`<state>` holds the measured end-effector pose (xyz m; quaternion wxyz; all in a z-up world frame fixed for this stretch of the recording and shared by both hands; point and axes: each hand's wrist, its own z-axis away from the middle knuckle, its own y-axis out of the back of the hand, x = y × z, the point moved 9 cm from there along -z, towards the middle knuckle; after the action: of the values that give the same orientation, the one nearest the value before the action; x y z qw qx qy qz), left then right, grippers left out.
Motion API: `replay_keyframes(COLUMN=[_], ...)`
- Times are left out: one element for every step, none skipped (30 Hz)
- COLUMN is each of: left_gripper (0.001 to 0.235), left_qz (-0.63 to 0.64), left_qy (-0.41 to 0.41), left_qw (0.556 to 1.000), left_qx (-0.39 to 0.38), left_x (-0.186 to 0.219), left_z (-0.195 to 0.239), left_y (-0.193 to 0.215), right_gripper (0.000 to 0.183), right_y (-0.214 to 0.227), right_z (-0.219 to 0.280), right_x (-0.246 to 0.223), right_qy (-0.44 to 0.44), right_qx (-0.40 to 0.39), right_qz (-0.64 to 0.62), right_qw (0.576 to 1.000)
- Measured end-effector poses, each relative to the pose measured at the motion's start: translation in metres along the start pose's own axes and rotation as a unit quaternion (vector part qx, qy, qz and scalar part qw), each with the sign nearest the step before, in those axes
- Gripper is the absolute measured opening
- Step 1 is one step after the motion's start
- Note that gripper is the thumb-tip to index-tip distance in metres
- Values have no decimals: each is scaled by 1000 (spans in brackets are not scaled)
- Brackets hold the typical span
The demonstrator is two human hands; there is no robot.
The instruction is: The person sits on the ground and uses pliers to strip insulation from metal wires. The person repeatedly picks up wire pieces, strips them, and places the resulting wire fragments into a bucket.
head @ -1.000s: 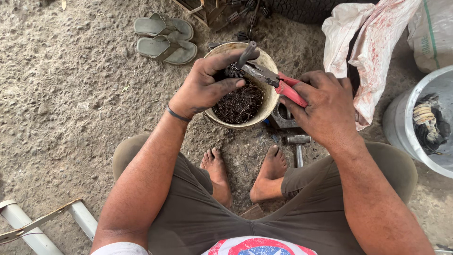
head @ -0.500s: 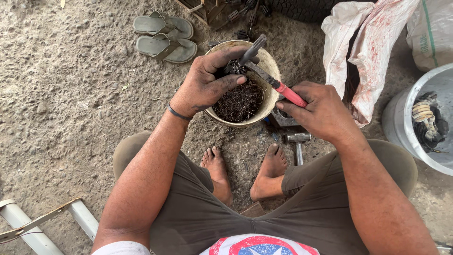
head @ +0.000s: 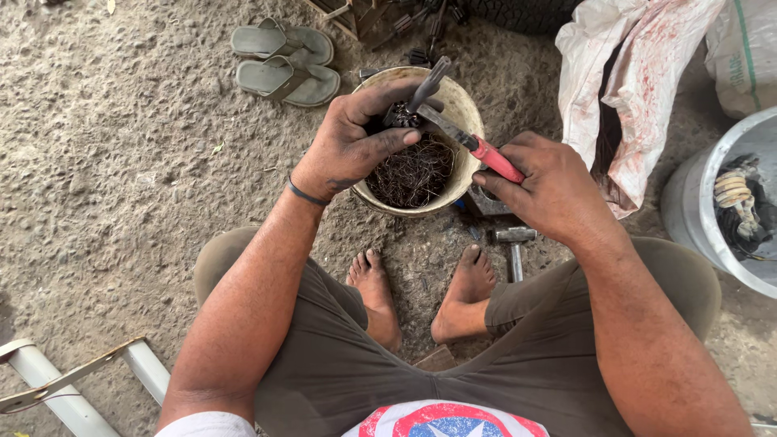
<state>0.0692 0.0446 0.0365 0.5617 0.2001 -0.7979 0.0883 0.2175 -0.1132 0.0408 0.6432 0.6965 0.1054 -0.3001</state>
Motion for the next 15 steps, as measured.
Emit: replay_keyframes(left_gripper=[50,50,49,50,51,51,50,50,49,50,51,51,52,52,52], left_qz=[7,14,20,30,40,49,61,72,82,85,89,93,67,41,16], left_qy=[1,1,3,14,26,38,30,22,14,19,25,31,26,20,16], left_qw=[1000,1000,1000,999,999,998,998,997,996,995,993,991,991,990,987], left_qx=[1,1,2,5,9,12,17,22,28,48,68,88,113,137,162], left_x=[0,-1,0,-2,-4,-5,-2,1,4,4,3,2,2,2,2], left_z=[0,-1,-1,-1,-2,-2,-4,-5,-5,-4,-4,-3,-3,-3,-1], left_y=[0,0,-1,-1,-2,-3,-4,-5,-6,-5,-5,-5,-4,-4,-3], right_gripper=[32,32,31,31,31,30,30,30,29,29,28,28,29,29,30], right_y=[3,5,8,8,9,10,11,11,9,12,14,16,16,15,15], right_z=[0,0,1,2,2,4,3,4,4,4,6,7,9,11,13], right_x=[-1,-3,-5,-4,-3,-2,-2,-2,-4,-7,-10,-13,-16,-19,-21], right_qy=[14,27,40,36,31,26,22,18,16,20,23,26,22,18,13], right_qx=[10,21,31,33,34,35,34,33,31,53,74,95,107,117,126], right_qz=[11,22,33,33,32,32,31,29,27,23,18,14,58,101,145], right_qw=[1000,999,998,998,998,999,999,999,999,998,997,995,992,988,981])
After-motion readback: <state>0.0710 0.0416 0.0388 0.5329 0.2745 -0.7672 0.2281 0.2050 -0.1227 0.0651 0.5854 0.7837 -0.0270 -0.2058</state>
